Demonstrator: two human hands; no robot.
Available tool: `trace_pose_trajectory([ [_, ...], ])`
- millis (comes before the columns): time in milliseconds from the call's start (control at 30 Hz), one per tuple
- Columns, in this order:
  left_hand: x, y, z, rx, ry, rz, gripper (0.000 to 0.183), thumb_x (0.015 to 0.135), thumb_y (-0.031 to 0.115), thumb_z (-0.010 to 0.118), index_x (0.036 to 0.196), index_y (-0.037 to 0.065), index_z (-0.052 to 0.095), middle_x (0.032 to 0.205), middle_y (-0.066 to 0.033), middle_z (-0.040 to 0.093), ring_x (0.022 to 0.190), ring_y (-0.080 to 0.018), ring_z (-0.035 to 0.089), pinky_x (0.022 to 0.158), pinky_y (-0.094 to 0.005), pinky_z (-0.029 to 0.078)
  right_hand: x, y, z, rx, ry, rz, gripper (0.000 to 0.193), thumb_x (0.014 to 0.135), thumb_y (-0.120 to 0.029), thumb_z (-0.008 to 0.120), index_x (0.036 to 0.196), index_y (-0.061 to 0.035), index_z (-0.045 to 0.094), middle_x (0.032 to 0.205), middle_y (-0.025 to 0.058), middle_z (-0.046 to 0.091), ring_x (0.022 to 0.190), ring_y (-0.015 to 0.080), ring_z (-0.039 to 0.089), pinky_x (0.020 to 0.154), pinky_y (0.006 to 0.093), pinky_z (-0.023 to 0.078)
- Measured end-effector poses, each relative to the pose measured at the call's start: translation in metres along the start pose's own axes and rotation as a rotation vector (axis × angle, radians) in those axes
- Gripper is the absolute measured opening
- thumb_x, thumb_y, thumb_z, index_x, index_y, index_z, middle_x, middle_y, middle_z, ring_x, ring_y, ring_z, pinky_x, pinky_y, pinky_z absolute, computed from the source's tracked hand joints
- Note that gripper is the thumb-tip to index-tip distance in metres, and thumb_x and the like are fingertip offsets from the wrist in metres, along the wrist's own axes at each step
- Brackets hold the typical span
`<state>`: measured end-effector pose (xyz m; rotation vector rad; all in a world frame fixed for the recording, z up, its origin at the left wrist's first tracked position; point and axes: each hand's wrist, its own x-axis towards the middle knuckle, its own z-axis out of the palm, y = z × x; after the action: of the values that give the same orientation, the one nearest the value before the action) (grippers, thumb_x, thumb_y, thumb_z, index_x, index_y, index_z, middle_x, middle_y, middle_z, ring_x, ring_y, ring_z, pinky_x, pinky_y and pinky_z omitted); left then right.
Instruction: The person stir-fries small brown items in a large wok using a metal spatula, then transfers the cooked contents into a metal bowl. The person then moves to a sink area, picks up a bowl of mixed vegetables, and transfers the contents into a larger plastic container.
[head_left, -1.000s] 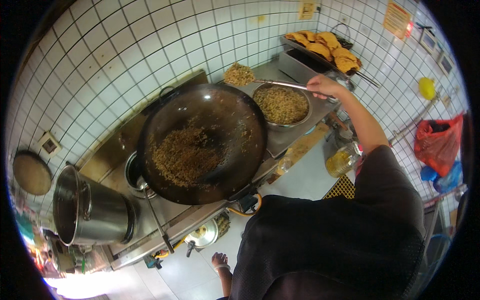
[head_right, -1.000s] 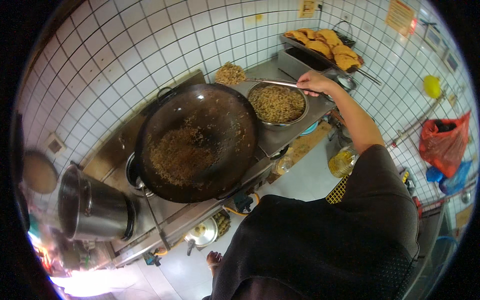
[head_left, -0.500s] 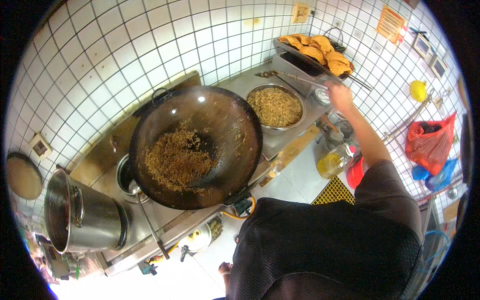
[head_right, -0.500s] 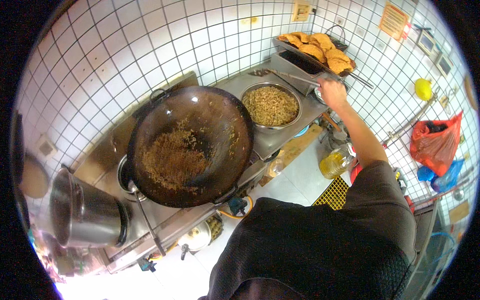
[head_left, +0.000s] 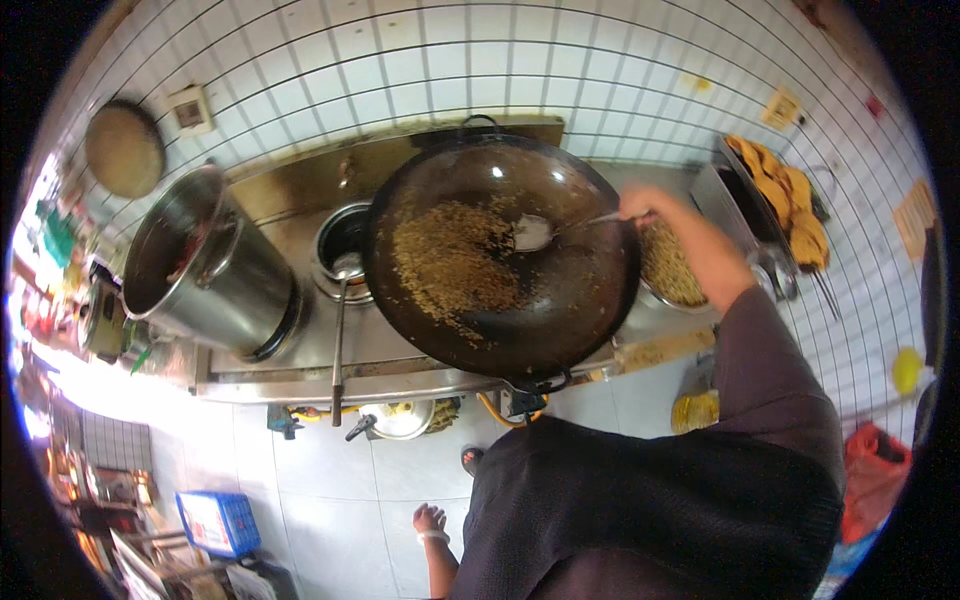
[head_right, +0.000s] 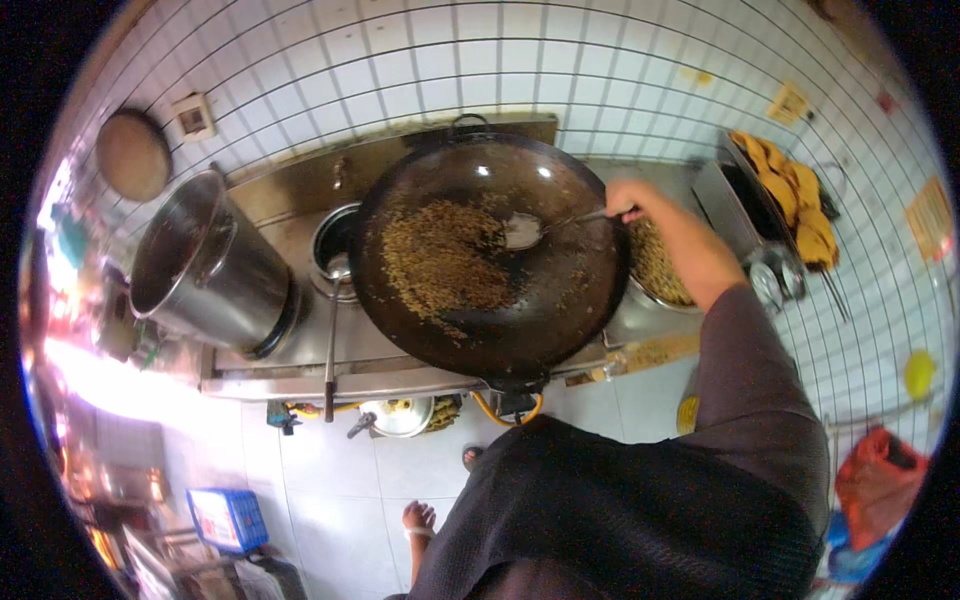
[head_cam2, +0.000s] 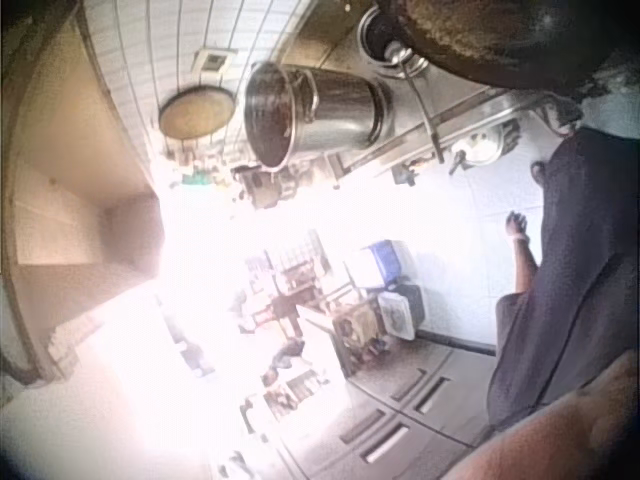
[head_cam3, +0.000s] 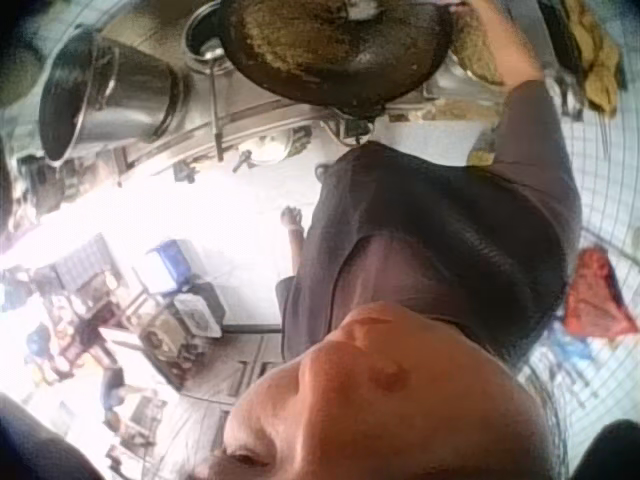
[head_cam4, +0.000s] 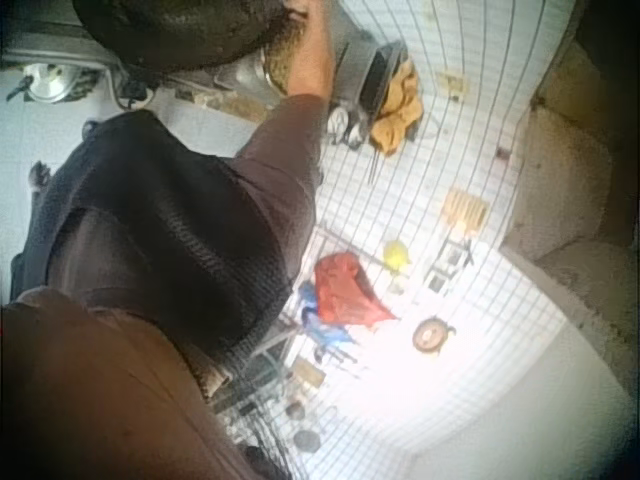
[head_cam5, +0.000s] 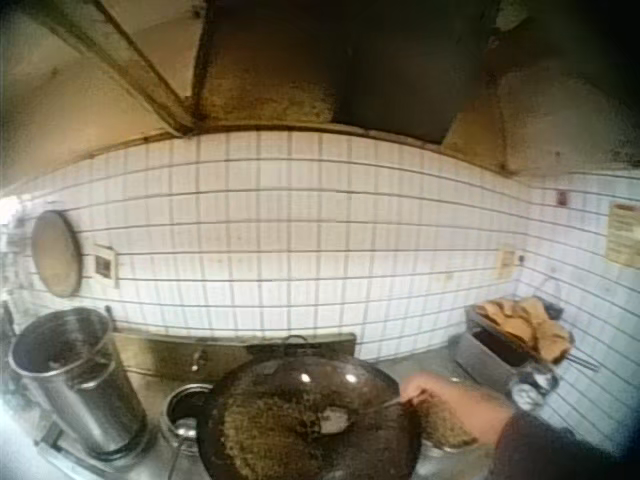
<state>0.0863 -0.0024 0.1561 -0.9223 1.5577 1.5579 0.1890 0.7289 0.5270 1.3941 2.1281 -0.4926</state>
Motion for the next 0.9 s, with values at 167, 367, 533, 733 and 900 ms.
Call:
trace_pose_trajectory([
  [167,-0.005,-0.09,-0.073,-0.176,0.11,-0.185,0.017,0.082,0.018,0.051,0.095,0.008,0.049,0.072,-0.0102,0.055,0.059,-0.0244,0.056,0.047,-0.0344,0.043,0.067,-0.072,0.079,0.495,-0.153,-0.304,0.021,0.086,-0.018,0.052,0.095,0.0008,0.057,0.064,0.0086,0.057,0.044,0.0129,0.047,0.038,0.0301,0.039],
  [367,-0.017,-0.147,-0.118,0.207,0.119,-0.139,0.013,0.08,0.02,0.053,0.081,0.007,0.052,0.069,-0.0115,0.056,0.064,-0.0271,0.056,0.054,-0.0378,0.044,0.042,-0.098,0.116,0.668,0.037,-0.402,0.021,0.087,-0.019,0.053,0.091,-0.0013,0.062,0.059,0.0043,0.054,0.043,0.0094,0.045,0.037,0.0269,0.035],
  [533,0.041,-0.128,-0.135,1.61,-0.147,0.738,0.017,0.078,0.022,0.054,0.069,0.007,0.055,0.066,-0.0126,0.056,0.069,-0.0293,0.056,0.06,-0.0407,0.045,0.002,-0.053,0.096,0.733,-0.002,-0.423,0.019,0.087,-0.02,0.052,0.092,-0.0033,0.06,0.06,0.004,0.054,0.043,0.0088,0.045,0.037,0.0253,0.035],
  [733,0.098,-0.014,-0.031,0.324,-0.284,0.108,0.008,0.081,0.021,0.047,0.08,0.013,0.049,0.064,-0.0064,0.05,0.057,-0.023,0.051,0.048,-0.0352,0.04,-0.091,0.045,0.06,0.878,0.04,-0.376,0.017,0.089,-0.02,0.049,0.091,-0.0045,0.056,0.063,0.0023,0.054,0.045,0.0069,0.044,0.038,0.022,0.035],
  [900,0.132,0.043,0.024,0.279,-0.443,0.007,0.018,0.084,0.025,0.042,0.099,0.017,0.049,0.074,-0.0061,0.053,0.059,-0.0229,0.052,0.05,-0.033,0.04,-0.194,0.127,0.045,0.904,0.227,-0.261,0.019,0.088,-0.016,0.05,0.093,0.0013,0.056,0.062,0.003,0.052,0.043,0.0058,0.041,0.036,0.0217,0.032],
])
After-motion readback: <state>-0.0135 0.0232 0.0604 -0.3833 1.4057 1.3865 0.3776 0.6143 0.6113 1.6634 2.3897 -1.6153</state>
